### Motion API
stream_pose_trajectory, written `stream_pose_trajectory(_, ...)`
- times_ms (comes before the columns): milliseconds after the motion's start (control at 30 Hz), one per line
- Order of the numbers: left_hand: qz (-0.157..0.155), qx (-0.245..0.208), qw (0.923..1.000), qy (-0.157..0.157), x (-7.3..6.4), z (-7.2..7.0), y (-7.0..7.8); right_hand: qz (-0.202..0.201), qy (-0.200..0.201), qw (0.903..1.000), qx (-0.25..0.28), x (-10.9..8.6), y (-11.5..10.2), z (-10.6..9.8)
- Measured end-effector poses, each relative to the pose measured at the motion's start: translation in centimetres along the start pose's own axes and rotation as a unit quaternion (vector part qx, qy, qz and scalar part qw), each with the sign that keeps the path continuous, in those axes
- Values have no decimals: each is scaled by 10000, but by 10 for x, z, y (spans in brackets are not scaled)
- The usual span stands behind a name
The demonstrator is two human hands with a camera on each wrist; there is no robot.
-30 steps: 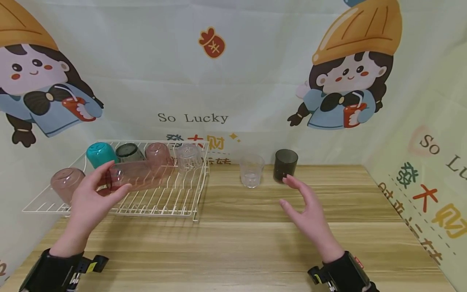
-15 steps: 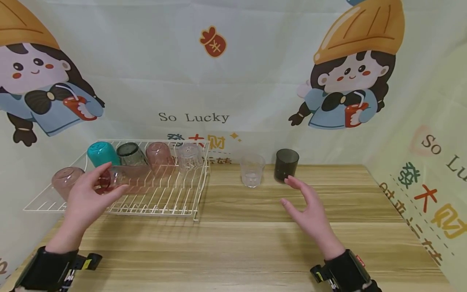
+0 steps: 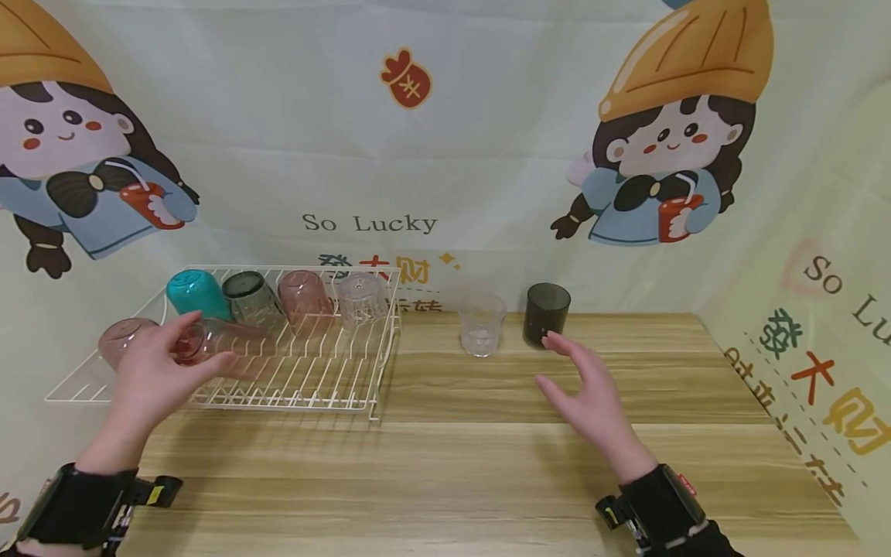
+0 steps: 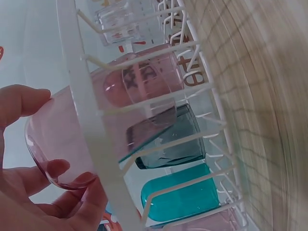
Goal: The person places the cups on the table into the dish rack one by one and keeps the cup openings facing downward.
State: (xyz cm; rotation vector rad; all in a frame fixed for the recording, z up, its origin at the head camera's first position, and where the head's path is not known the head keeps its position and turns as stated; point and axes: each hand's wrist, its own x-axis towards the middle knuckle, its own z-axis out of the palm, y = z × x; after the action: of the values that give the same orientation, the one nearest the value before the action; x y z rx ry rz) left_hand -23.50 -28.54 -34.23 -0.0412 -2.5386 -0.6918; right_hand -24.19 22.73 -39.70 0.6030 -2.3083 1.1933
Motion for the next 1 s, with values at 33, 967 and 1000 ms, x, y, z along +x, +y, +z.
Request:
stream_pose_trajectory(33,7,35,10000,7,1,-1,-1,-69,-7,10000,-28,2,1,0)
stream_pose_trajectory(967,-315,735,9968,26,10,-9,-20,81,-348,9985,-426,22,7,5)
stream_pose_trajectory(1000,-332,754,9966,3,11,-9,-20,82,-349,9984,-441,23,7,5)
